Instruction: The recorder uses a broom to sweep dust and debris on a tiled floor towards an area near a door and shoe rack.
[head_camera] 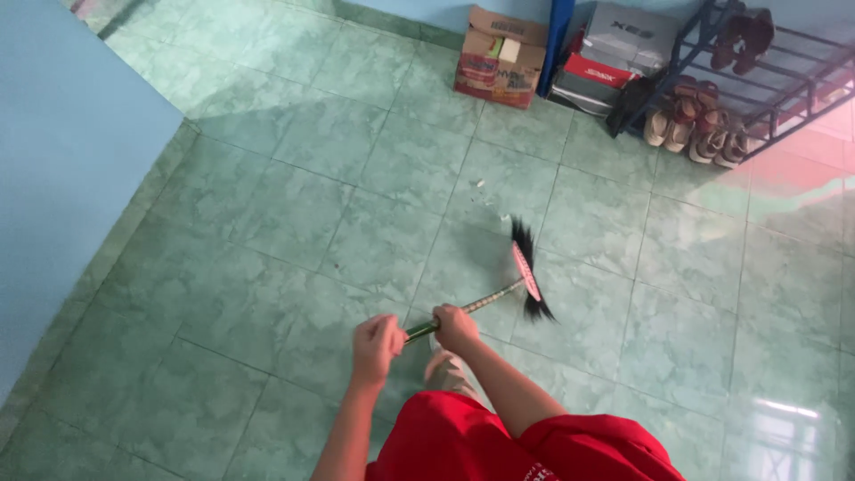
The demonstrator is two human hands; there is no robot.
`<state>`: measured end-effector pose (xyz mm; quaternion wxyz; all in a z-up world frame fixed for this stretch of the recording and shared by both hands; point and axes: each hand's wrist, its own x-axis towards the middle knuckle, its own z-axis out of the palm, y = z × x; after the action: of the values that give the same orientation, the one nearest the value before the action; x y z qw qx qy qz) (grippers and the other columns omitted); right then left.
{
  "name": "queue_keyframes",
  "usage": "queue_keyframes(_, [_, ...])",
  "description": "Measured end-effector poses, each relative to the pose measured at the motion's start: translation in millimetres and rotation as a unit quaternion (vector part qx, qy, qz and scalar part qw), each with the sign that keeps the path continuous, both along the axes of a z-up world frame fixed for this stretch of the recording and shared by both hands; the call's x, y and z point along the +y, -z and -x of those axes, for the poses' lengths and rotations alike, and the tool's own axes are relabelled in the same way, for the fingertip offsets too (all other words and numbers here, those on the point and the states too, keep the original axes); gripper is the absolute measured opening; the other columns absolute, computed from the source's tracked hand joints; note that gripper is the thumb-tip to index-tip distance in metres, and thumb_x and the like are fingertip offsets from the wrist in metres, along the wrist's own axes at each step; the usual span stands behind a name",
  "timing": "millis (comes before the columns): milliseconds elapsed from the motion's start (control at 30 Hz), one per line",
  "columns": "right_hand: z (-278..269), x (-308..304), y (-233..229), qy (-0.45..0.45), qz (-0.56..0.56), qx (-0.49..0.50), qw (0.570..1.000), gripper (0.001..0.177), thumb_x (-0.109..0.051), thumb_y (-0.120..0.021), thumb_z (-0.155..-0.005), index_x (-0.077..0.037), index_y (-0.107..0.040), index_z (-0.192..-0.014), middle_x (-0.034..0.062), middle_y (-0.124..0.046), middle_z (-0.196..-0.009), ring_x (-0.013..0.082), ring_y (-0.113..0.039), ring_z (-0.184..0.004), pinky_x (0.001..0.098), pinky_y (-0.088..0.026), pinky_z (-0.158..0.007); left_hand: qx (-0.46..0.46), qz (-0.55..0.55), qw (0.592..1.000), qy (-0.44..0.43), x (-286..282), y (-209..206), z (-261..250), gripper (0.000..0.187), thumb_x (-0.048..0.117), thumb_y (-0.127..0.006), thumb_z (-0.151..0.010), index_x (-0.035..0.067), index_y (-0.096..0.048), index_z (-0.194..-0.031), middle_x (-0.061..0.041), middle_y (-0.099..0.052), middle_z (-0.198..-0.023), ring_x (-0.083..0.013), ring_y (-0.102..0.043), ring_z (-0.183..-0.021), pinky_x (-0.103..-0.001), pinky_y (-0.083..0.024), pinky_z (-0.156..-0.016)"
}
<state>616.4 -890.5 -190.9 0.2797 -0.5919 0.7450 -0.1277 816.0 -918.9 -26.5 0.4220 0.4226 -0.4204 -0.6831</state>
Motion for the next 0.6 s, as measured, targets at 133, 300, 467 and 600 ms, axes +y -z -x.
queue_keyframes(133, [-43.0, -65.5, -49.4, -0.009, -0.036, -0.032, 0.999, 0.018, -0.010, -0.064, -0.079, -0.013, -0.068, -0.096, 0.0086, -0.067, -0.106, 0.0362, -0.067, -0.100, 0.0486, -0.056, -0.080, -0.006, -0.006, 0.999, -0.036, -42.8, -29.6, -26.3, 0.043, 0.014, -0.050, -0.100, 0.008, -0.041, -0.058, 0.001, -0.040, -0.047, -0.0103, -0.039, -0.044, -0.032, -0.050, -0.063])
queue_keyframes(300, [-70.1, -131.8, -51.9, -0.108, -0.012, -0.085, 0.990, 0.011, -0.009, -0.064, -0.082, -0.010, -0.065, -0.093, 0.0111, -0.068, -0.102, 0.0358, -0.066, -0.100, 0.0482, -0.054, -0.080, -0.021, 0.031, 0.998, -0.054, -86.0, -44.8, -36.2, 0.045, 0.013, -0.049, -0.100, 0.010, -0.038, -0.056, -0.001, -0.043, -0.045, -0.0094, -0.037, -0.043, -0.030, -0.044, -0.058])
queue_keyframes(467, [-55.6, -162.7, -14.1, -0.139, 0.036, -0.102, 0.984, 0.015, -0.005, -0.066, -0.074, -0.008, -0.065, -0.089, 0.0135, -0.068, -0.097, 0.0379, -0.066, -0.099, 0.0471, -0.054, -0.081, -0.058, 0.000, 0.997, -0.045, -122.3, -38.4, -19.0, 0.046, 0.013, -0.051, -0.099, 0.006, -0.044, -0.054, -0.001, -0.044, -0.045, -0.0093, -0.037, -0.042, -0.030, -0.028, -0.044])
queue_keyframes(600, [-16.1, -164.9, -7.4, -0.047, 0.070, -0.124, 0.989, 0.012, -0.006, -0.066, -0.077, -0.007, -0.063, -0.088, 0.0141, -0.067, -0.095, 0.0390, -0.066, -0.097, 0.0473, -0.054, -0.080, -0.062, -0.013, 0.998, -0.014, -144.3, -17.8, 17.0, 0.046, 0.015, -0.054, -0.098, 0.006, -0.044, -0.054, 0.000, -0.043, -0.046, -0.0081, -0.034, -0.042, -0.029, -0.025, -0.042])
